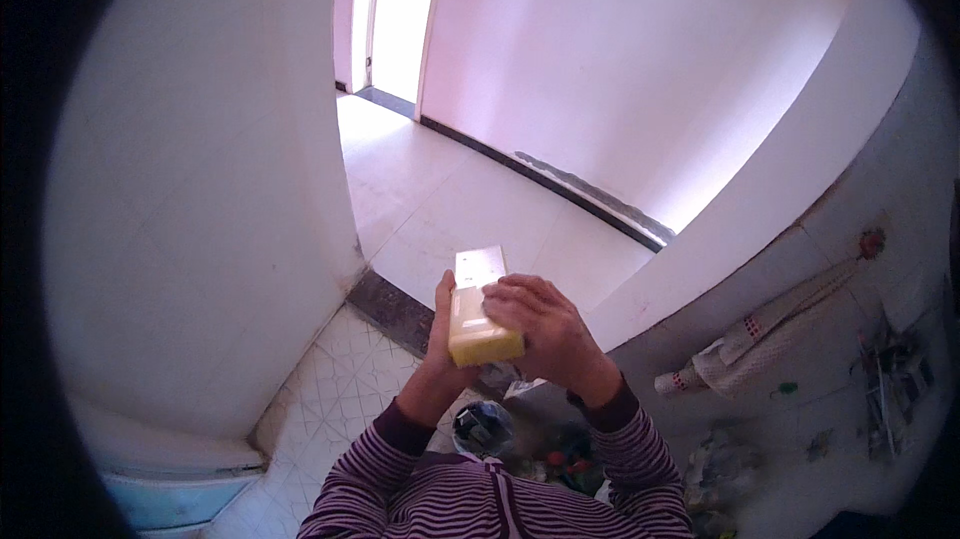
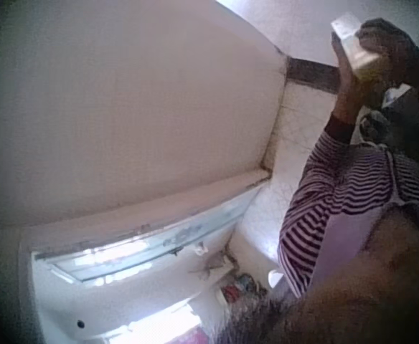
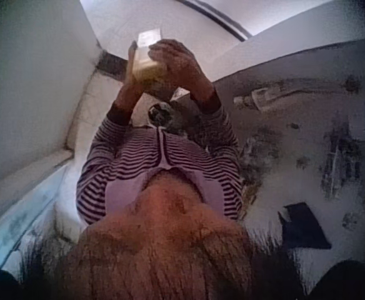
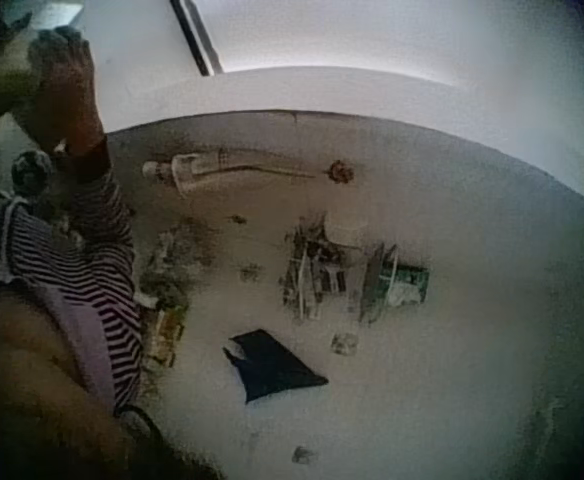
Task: The person organizes a cluttered bathroom shelf by picking up various toiletries and boxes, wiping them with a cloth, and placing them back onto the shelf. The person handles items one at a time, including a yellow box and a blue package, and uses a cloth to clean the surfaces of the items before arranging them.
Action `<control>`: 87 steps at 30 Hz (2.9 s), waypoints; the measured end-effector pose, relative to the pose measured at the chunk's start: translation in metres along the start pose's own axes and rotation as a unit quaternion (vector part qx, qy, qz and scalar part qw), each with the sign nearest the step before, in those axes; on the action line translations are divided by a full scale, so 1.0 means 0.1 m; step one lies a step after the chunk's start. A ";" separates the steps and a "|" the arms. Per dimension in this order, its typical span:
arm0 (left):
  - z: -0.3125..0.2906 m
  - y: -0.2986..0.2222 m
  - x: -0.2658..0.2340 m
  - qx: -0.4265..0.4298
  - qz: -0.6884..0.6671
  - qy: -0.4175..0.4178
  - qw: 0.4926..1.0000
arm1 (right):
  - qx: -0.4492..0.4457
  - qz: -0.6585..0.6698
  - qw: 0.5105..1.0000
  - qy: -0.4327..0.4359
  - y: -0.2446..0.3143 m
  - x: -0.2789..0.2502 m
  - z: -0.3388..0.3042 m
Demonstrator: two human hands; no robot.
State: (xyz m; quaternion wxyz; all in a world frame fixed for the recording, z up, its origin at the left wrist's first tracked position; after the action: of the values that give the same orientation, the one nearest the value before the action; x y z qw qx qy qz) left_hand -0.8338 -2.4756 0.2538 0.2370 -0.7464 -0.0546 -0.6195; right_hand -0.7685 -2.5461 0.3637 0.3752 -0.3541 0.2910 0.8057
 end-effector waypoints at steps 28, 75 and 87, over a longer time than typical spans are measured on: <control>-0.44 -0.72 -0.31 0.255 0.289 -0.090 0.918 | 0.201 0.420 0.881 -0.084 -0.82 0.14 1.32; 0.66 1.77 2.94 -0.011 0.411 0.403 0.818 | 0.302 -0.030 0.841 -0.447 0.65 -3.23 -1.47; 0.84 2.90 4.53 0.035 0.363 0.548 0.753 | 0.292 -0.576 0.600 -0.473 2.51 -6.37 -2.13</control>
State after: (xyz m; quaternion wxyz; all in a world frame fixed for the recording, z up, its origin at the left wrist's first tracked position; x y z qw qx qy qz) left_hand -0.5468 -2.7922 0.5911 0.4591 -0.2340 0.3383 -0.7874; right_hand -0.5993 -3.0942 0.7936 0.9300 0.1108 0.0289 0.3494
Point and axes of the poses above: each hand's wrist, its own z-axis towards the middle knuckle, its own x-axis out of the palm, y = z × x, the point moved 5 cm from there along z, towards the middle knuckle, and after that the axes turned 7 degrees about -x, right-handed, at the moved point
